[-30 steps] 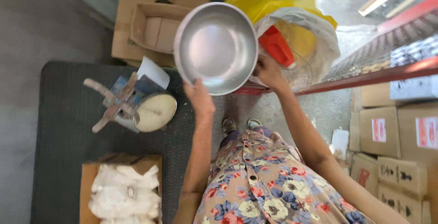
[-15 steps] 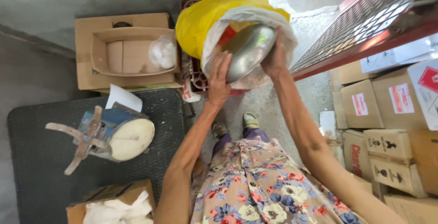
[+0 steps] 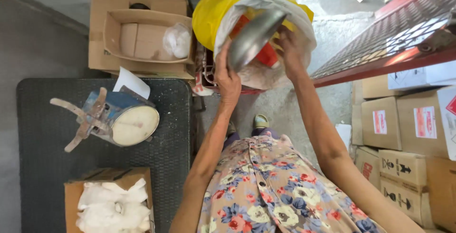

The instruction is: Scooping powder from a large sack, weighing it on a scale, and sealing it into smaller plastic bags.

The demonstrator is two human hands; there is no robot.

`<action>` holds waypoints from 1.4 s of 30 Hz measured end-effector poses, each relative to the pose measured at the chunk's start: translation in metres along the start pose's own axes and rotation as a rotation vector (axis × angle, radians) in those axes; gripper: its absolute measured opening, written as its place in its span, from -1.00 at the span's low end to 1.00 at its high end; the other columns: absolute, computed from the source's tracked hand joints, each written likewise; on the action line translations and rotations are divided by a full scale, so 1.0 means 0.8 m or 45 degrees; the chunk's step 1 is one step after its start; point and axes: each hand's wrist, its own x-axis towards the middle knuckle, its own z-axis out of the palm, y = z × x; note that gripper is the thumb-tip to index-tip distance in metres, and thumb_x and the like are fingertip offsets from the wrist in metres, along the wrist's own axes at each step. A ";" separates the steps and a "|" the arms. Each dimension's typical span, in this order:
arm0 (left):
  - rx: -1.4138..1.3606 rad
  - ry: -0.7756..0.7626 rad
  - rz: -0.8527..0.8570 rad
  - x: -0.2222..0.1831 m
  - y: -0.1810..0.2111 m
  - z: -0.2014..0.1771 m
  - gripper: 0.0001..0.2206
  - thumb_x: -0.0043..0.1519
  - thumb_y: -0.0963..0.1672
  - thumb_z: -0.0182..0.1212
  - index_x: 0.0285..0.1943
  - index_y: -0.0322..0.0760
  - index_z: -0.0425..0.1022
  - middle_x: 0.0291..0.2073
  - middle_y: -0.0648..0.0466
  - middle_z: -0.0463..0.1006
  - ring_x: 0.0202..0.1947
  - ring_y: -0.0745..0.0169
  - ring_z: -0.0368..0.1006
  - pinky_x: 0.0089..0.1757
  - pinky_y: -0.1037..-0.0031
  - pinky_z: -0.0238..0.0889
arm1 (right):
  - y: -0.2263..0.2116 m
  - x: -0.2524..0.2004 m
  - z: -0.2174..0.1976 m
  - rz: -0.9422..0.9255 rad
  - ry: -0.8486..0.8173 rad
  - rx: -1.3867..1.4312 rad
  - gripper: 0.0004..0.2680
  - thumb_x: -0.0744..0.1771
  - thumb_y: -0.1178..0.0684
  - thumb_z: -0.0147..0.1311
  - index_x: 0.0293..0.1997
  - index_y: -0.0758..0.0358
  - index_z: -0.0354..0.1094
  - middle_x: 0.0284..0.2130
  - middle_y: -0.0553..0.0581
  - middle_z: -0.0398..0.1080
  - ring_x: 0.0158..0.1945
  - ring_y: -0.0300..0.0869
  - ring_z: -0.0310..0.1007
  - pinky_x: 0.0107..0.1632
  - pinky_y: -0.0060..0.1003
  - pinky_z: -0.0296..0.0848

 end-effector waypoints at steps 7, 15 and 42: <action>-0.299 0.241 -0.260 -0.005 0.001 0.009 -0.59 0.41 -0.28 -0.13 0.48 -0.40 0.25 0.36 -0.11 0.41 0.40 -0.03 0.32 0.36 0.29 0.11 | -0.038 -0.055 0.091 -0.890 0.328 -1.524 -0.61 0.31 0.20 0.02 0.32 0.16 0.34 0.16 0.07 0.39 0.10 -0.03 0.38 0.11 -0.09 0.38; -0.332 0.306 -0.218 0.020 -0.010 0.020 -0.55 0.35 -0.28 -0.12 0.47 -0.41 0.26 0.35 -0.13 0.42 0.39 -0.01 0.32 0.37 0.29 0.10 | 0.000 -0.057 0.123 -1.112 0.115 -1.958 -0.56 0.20 0.24 0.07 0.24 0.14 0.41 0.03 0.08 0.42 0.10 0.07 0.32 -0.02 0.04 0.20; -0.212 0.398 -0.073 0.024 0.024 0.043 -0.50 0.26 -0.31 -0.05 0.45 -0.32 0.27 0.30 -0.13 0.41 0.35 -0.18 0.32 0.36 0.20 0.14 | -0.003 -0.058 0.113 -1.411 -0.229 -1.363 -0.77 0.31 0.25 0.10 0.08 0.40 0.40 0.05 0.32 0.38 0.12 0.20 0.36 0.14 0.05 0.35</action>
